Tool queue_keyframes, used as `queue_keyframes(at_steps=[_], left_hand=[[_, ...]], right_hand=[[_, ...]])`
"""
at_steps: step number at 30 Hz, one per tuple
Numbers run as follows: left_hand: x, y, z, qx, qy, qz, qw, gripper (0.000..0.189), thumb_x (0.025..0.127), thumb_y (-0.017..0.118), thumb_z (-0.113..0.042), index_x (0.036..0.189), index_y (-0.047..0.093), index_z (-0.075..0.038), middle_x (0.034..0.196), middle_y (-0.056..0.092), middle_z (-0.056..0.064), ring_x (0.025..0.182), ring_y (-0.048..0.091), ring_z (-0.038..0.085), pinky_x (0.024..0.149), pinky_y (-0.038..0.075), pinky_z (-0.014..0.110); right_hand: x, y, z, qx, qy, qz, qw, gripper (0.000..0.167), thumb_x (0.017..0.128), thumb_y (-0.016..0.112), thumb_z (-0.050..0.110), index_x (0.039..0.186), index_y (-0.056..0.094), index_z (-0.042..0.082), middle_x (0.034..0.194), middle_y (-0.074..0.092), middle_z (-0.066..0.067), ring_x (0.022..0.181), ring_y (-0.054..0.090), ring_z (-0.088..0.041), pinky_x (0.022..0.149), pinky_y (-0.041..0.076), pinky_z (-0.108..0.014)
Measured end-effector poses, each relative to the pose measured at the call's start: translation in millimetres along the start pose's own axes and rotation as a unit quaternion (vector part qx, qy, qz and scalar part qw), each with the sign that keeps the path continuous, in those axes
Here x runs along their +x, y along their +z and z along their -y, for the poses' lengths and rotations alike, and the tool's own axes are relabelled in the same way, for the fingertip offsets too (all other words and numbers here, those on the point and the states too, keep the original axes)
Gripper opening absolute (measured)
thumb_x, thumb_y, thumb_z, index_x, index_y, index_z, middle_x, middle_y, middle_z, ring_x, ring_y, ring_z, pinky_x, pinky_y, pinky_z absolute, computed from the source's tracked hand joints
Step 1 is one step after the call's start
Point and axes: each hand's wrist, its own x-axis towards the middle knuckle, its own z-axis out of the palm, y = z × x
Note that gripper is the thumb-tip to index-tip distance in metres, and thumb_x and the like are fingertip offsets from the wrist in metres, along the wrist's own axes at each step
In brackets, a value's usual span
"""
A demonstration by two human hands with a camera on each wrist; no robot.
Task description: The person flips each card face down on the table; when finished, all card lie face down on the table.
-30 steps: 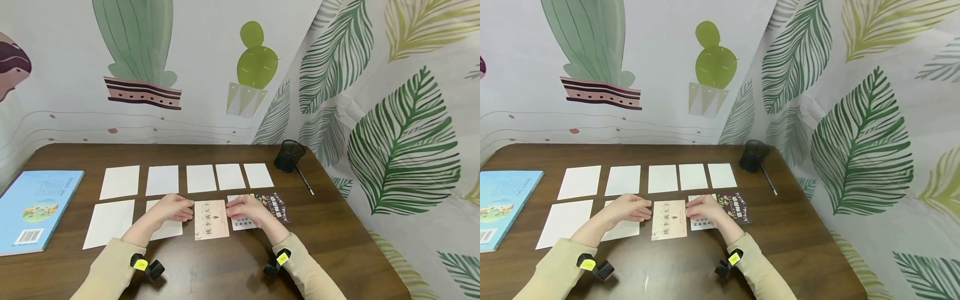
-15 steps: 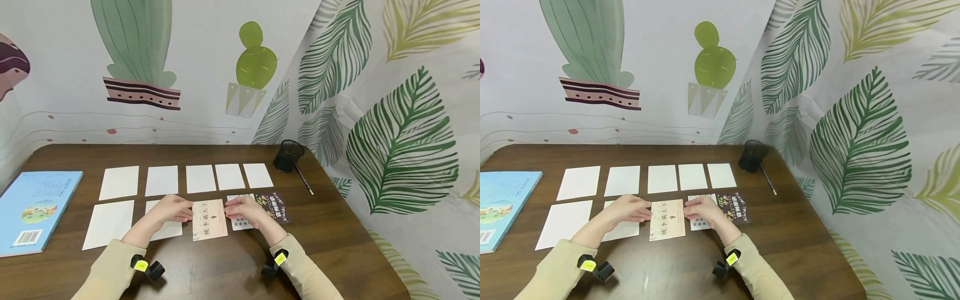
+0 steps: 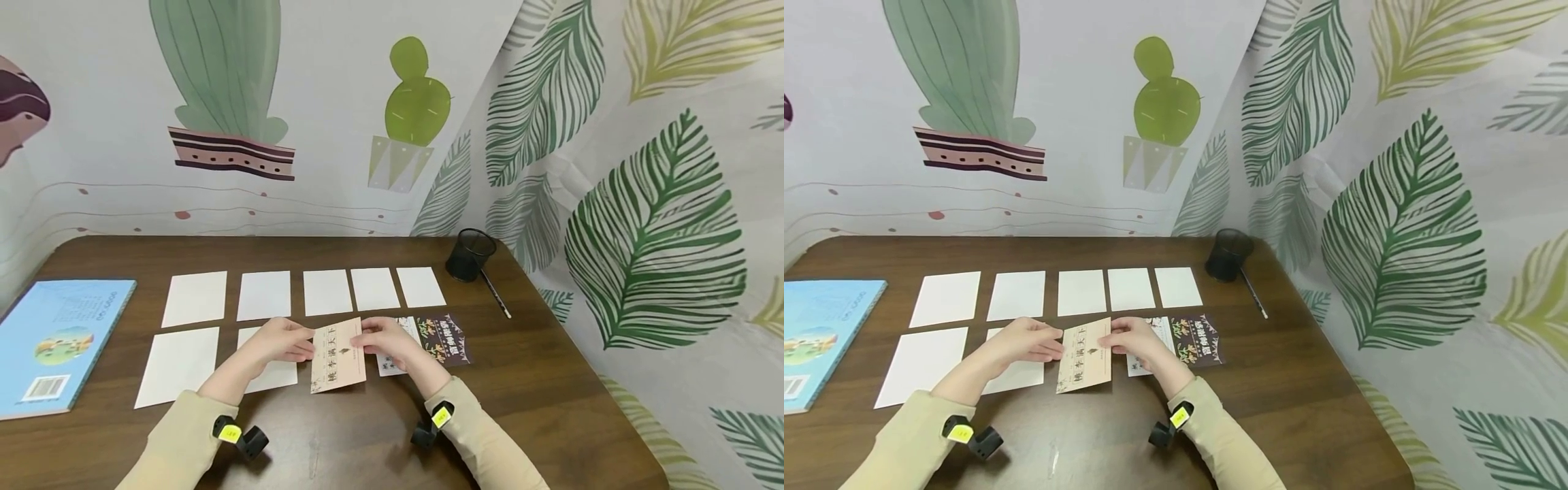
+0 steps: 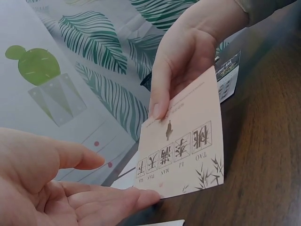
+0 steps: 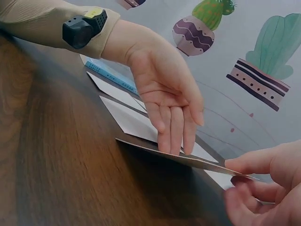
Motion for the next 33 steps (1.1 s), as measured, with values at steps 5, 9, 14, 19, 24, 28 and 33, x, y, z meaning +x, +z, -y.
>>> queue_keyframes(at_steps=[5,9,14,19,24,28,33], left_hand=[[0.4,0.7,1.2,-0.001,0.000,0.001,1.0000,0.044,0.099,0.052,-0.017,0.123,0.051,0.020,0.096,0.073,0.019,0.088,0.073,0.023,0.080,0.061,0.032],[0.4,1.3,1.9,0.002,0.008,0.008,0.9999,0.045,0.099,0.052,-0.018,0.124,0.051,0.020,0.100,0.073,0.022,0.093,0.073,0.026,0.083,0.060,0.035],[-3.5,0.6,-6.7,0.007,0.030,0.005,0.9995,0.046,0.099,0.053,-0.019,0.127,0.051,0.018,0.108,0.071,0.024,0.100,0.071,0.029,0.087,0.059,0.037],[-6.2,3.0,-22.2,-0.023,0.079,-0.026,0.9962,0.044,0.097,0.057,-0.016,0.130,0.053,0.013,0.117,0.067,0.025,0.104,0.070,0.027,0.089,0.058,0.035],[-2.9,10.2,-36.5,-0.003,0.112,-0.074,0.9910,0.048,0.093,0.066,-0.020,0.128,0.057,0.011,0.118,0.067,0.027,0.098,0.072,0.028,0.085,0.059,0.036],[-0.9,13.7,-45.4,0.046,0.122,-0.115,0.9848,0.052,0.087,0.074,-0.026,0.126,0.062,0.006,0.114,0.070,0.021,0.105,0.069,0.030,0.087,0.058,0.041],[-1.8,14.8,-49.8,0.053,0.152,-0.135,0.9778,0.054,0.083,0.078,-0.030,0.124,0.065,0.003,0.114,0.071,0.018,0.111,0.067,0.031,0.092,0.056,0.044]], right_hand=[[2.3,7.6,-0.6,0.015,-0.010,0.049,0.9986,0.037,0.092,0.059,0.002,0.124,0.054,-0.017,0.116,0.065,-0.031,0.092,0.071,-0.023,0.085,0.059,-0.035],[3.2,11.2,-0.9,0.014,-0.004,0.056,0.9983,0.034,0.092,0.058,0.001,0.120,0.056,-0.017,0.112,0.066,-0.031,0.087,0.071,-0.019,0.080,0.061,-0.034],[4.3,8.8,4.9,0.020,-0.007,0.044,0.9988,0.033,0.091,0.057,-0.001,0.119,0.056,-0.017,0.111,0.067,-0.029,0.082,0.070,-0.014,0.078,0.061,-0.033],[5.6,7.0,21.8,0.032,-0.035,0.015,0.9987,0.034,0.091,0.057,-0.001,0.122,0.056,-0.015,0.113,0.067,-0.029,0.081,0.070,-0.013,0.076,0.061,-0.030],[5.8,11.5,37.8,0.033,-0.065,0.009,0.9973,0.038,0.094,0.055,0.004,0.128,0.052,-0.012,0.118,0.065,-0.029,0.089,0.071,-0.016,0.080,0.060,-0.031],[5.2,16.4,46.8,0.048,-0.081,0.008,0.9955,0.043,0.098,0.056,0.014,0.133,0.049,-0.010,0.123,0.062,-0.028,0.099,0.069,-0.020,0.089,0.058,-0.036],[2.9,19.8,54.6,0.061,-0.092,-0.004,0.9939,0.051,0.100,0.055,0.024,0.138,0.046,-0.007,0.131,0.057,-0.024,0.113,0.062,-0.026,0.096,0.055,-0.039]])
